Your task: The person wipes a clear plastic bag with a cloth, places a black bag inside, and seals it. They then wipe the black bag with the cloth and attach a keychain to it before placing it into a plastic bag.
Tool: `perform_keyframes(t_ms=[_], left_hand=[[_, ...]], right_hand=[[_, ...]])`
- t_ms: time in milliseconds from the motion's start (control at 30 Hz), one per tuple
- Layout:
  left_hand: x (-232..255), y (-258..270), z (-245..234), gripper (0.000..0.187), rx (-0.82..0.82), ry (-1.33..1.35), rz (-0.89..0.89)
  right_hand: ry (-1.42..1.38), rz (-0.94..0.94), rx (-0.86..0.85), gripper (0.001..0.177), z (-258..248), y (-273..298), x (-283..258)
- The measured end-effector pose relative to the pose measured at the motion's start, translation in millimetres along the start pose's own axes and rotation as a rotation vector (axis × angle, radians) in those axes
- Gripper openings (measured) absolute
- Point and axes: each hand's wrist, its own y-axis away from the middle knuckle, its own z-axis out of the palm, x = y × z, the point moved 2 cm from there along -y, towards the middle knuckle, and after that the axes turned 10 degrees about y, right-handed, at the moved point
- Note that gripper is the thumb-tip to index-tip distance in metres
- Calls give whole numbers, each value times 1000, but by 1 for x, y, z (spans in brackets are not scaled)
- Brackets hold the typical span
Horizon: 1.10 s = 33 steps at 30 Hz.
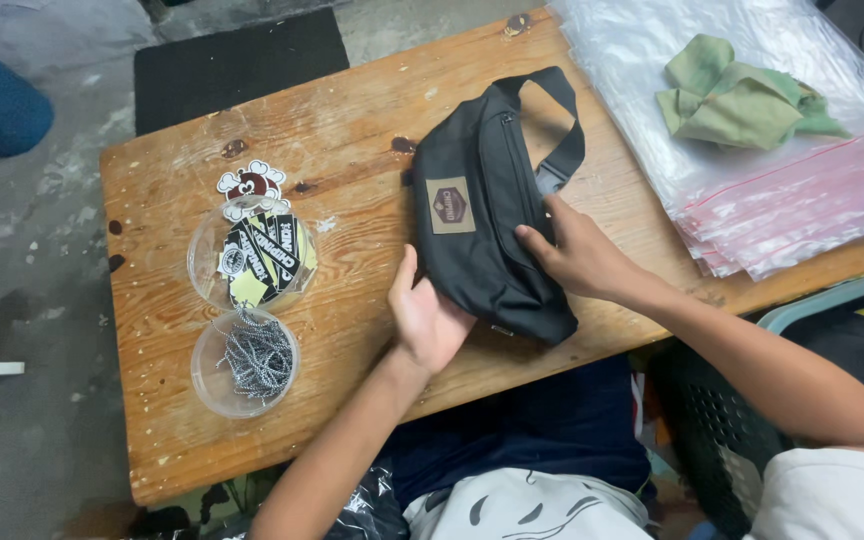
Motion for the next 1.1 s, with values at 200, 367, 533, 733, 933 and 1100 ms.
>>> perform_keyframes(t_ms=[200, 367, 533, 733, 933, 1100], left_hand=[[0, 17, 13, 63, 28, -56, 124], [4, 11, 0, 63, 117, 13, 181], [13, -18, -23, 55, 124, -93, 286], [34, -41, -47, 47, 69, -530, 371], [62, 51, 5, 53, 84, -1718, 684], [87, 135, 22, 17, -167, -1758, 1180]], right_hand=[[-211, -64, 42, 29, 9, -2, 22], [-460, 11, -41, 20, -25, 3, -15], [-444, 135, -83, 27, -6, 3, 4], [160, 108, -71, 46, 14, 3, 26], [651, 28, -171, 57, -16, 8, -14], [953, -143, 83, 49, -41, 7, -90]])
